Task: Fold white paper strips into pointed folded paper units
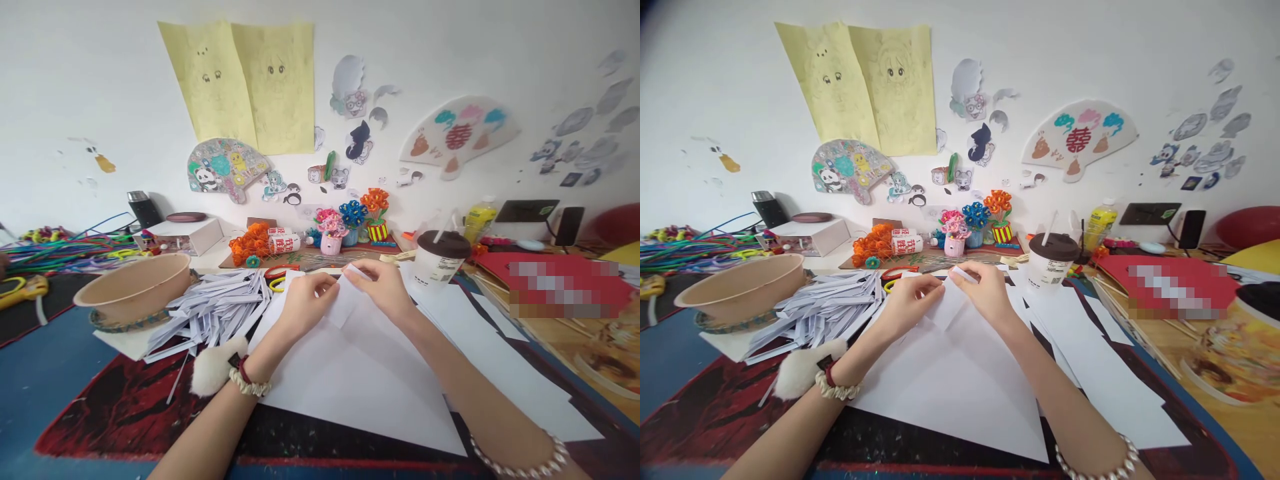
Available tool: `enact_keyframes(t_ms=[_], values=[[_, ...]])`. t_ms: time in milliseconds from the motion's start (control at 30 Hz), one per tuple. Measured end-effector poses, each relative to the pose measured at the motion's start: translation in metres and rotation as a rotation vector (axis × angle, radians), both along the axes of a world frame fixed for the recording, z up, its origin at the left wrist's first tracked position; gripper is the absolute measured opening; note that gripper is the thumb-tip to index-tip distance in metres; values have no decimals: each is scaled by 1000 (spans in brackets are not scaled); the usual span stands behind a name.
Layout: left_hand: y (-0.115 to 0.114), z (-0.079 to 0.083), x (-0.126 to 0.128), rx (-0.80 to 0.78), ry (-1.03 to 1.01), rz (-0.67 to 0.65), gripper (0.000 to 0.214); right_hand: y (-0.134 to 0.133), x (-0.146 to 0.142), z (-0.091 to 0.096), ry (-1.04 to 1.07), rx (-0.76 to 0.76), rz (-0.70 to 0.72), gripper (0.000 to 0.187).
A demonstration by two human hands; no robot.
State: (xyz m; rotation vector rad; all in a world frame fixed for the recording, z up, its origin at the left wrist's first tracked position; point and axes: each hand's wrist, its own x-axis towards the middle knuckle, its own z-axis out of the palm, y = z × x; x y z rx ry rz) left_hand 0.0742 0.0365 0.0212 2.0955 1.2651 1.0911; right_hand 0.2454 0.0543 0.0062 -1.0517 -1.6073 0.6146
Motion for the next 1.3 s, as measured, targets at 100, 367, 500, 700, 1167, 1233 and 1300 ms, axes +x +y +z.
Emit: enact_keyframes(t_ms=[100,367,500,700,1167,1233,1300], values=[[0,-1,1,5,-48,51,13,1,-2,-3,105,-101,104,28],[4,-6,1,-85,-279,55,18,-7,-12,-3,188,-135,139,26],[3,-6,2,-111,-287,51,18,-7,-13,-4,216,-134,137,26],[4,-6,3,-130,-318,32,18,-7,-15,-6,273,-120,95,24],[5,-8,2,-132,-301,23,14,9,9,-3,554,-41,-141,26],[6,-9,1,-131,-285,23,14,13,18,0,614,-18,-177,27],[7,-9,-1,-133,-283,32,15,15,24,2,655,8,-203,27]])
